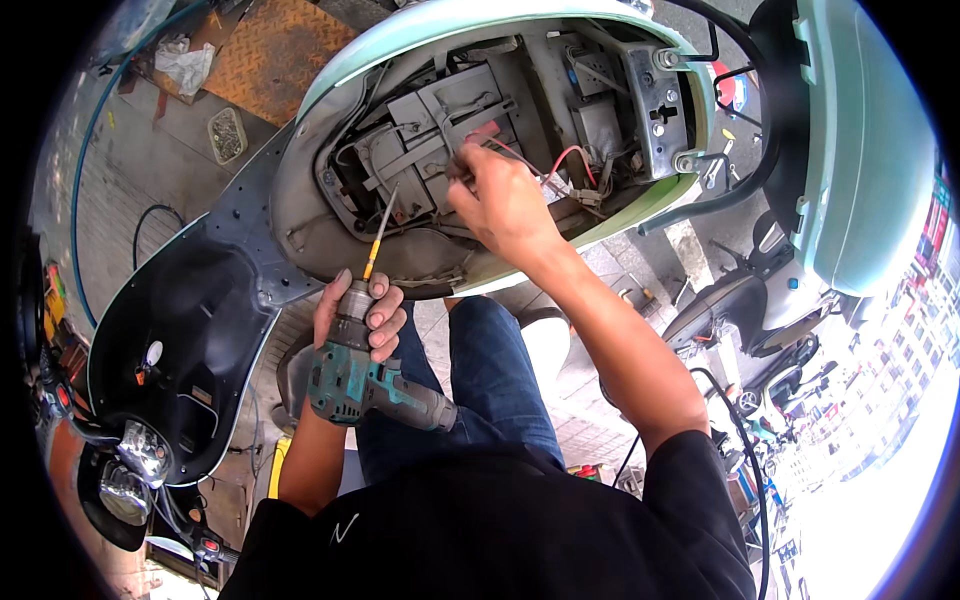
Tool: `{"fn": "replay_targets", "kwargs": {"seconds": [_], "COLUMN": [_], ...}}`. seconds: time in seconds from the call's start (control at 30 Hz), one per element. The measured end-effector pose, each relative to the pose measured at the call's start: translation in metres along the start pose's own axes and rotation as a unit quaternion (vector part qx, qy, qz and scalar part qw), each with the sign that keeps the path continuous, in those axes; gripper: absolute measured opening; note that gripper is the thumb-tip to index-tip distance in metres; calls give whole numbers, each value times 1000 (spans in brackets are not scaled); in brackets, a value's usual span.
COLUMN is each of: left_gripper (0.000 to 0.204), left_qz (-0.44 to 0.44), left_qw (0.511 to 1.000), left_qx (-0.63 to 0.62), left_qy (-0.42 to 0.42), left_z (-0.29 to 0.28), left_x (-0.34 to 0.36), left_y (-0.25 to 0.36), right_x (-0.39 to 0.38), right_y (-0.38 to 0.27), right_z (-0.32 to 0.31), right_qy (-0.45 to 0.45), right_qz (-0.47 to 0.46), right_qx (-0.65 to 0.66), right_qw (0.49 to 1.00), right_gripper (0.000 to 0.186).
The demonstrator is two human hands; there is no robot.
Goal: The person works on the internal components of two motorcycles, handling a battery unit, wires, and screws. They use a power drill to remove and replace screws from the motorcycle frame and storage compartment.
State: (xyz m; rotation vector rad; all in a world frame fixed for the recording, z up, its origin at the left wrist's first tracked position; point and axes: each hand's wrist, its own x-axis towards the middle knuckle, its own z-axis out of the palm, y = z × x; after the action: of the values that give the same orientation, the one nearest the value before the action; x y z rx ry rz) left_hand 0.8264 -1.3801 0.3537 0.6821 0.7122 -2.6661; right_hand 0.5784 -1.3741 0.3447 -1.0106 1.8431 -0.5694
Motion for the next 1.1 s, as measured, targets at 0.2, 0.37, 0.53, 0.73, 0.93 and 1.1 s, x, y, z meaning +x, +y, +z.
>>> {"fn": "replay_targets", "kwargs": {"seconds": [0.2,0.37,0.53,0.73,0.93,1.1], "left_gripper": [43,39,40,39,37,35], "left_qz": [9,69,105,100,53,57], "left_qw": [991,983,985,971,974,979], "left_qx": [108,118,97,139,145,127], "left_qy": [74,125,102,166,167,148], "left_z": [0,-21,-47,-45,-39,-40], "left_x": [-55,-100,-124,-149,-136,-123], "left_y": [7,32,59,67,62,58], "right_x": [67,68,63,62,55,56], "right_y": [119,169,226,217,205,201], "right_z": [66,32,31,34,24,36], "right_qy": [-267,-141,-106,-135,-151,-110], "right_qz": [147,263,262,250,293,208], "right_qx": [-336,-370,-367,-280,-226,-360], "right_qw": [891,880,886,917,917,903], "right_gripper": [32,35,31,24,39,52]}}
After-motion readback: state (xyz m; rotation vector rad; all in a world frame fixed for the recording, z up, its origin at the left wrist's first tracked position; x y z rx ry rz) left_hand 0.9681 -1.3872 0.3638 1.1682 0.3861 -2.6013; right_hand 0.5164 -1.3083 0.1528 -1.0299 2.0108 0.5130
